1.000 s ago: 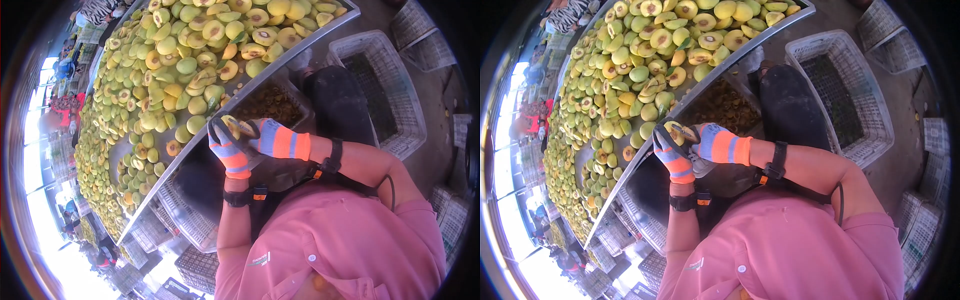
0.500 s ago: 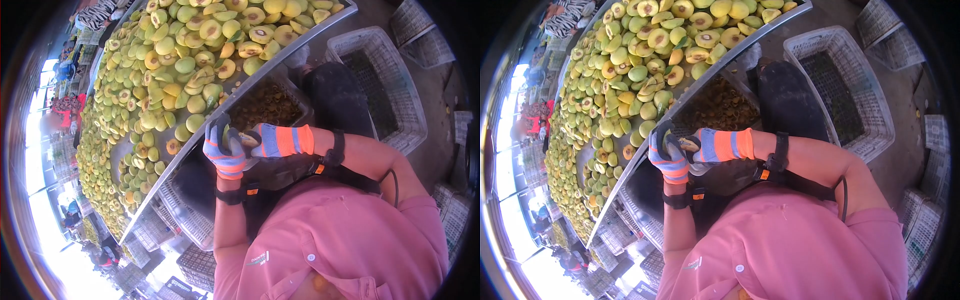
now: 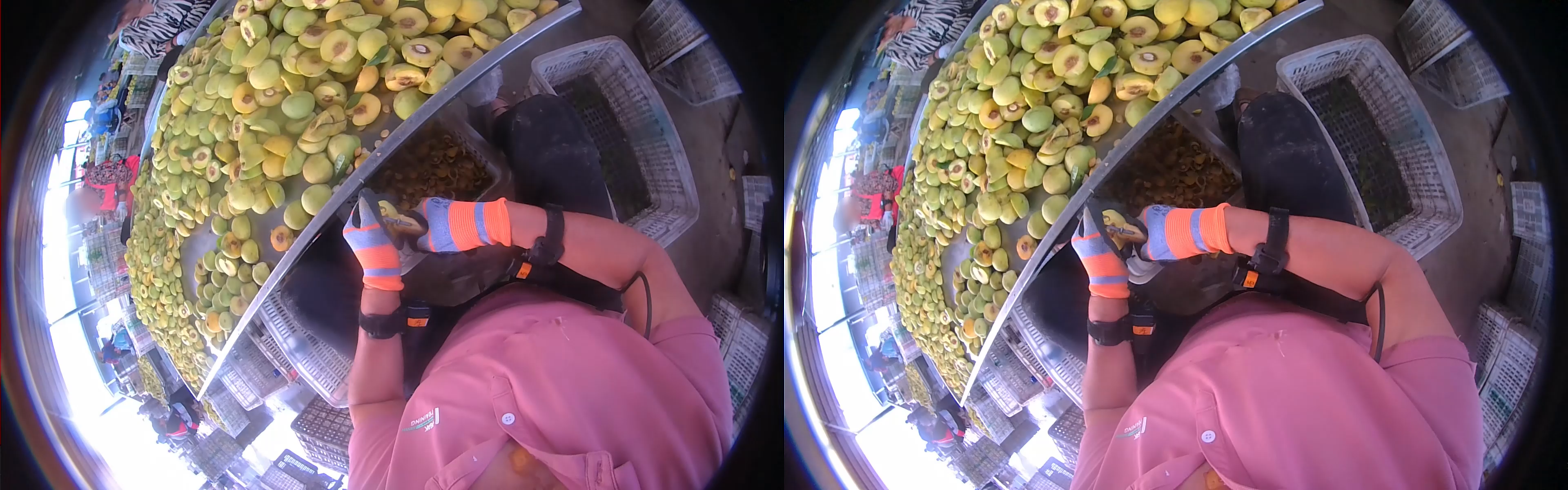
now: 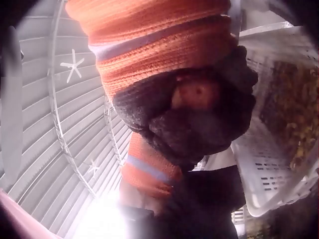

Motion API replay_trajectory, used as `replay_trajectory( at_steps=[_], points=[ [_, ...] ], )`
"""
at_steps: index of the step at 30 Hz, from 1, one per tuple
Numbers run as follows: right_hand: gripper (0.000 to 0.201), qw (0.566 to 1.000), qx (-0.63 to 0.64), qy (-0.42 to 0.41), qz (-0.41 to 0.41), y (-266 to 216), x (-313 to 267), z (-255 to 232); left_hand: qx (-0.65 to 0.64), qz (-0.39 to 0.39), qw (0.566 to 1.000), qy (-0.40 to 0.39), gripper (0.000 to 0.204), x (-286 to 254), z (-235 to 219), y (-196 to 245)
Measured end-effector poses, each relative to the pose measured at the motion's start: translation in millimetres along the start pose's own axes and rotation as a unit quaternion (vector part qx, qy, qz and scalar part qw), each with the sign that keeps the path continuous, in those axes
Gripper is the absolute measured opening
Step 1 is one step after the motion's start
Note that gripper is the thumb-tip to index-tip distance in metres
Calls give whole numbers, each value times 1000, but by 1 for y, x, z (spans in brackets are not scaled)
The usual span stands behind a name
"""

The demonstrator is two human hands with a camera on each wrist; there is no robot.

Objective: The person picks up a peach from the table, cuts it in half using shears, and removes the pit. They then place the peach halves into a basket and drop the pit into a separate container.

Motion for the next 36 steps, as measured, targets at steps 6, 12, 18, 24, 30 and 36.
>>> replay_trajectory(
  at_steps=[6, 12, 18, 24, 30, 36],
  points=[
    [35, 992, 125, 11, 32, 6, 2, 10, 94, 177, 980, 16, 25, -18, 13, 35],
    [31, 956, 209, -201, -44, 9, -7, 8, 173, 274, 941, -100, 18, -36, 27, 83],
    [20, 843, 409, -349, 13, 5, -21, 25, 263, 306, 902, -154, 27, -63, 31, 118],
    [18, 882, 398, -238, -78, -35, -38, 8, 213, 256, 937, -108, 19, -57, 16, 92],
    [19, 739, 588, -323, 67, -21, -41, 18, 227, 199, 930, -208, 26, -52, 28, 86],
    [24, 780, 477, -406, -6, -30, -58, 19, 77, 111, 923, -361, 28, -60, 34, 96]
  ],
)
Point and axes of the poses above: each hand's wrist, its own x-axis towards the middle knuckle, its own z-axis out of the palm, y = z × x, the point moved 6 cm from there along x, towards the middle knuckle, and after that the axes turned 2 degrees about -z, right-handed, at the moved point
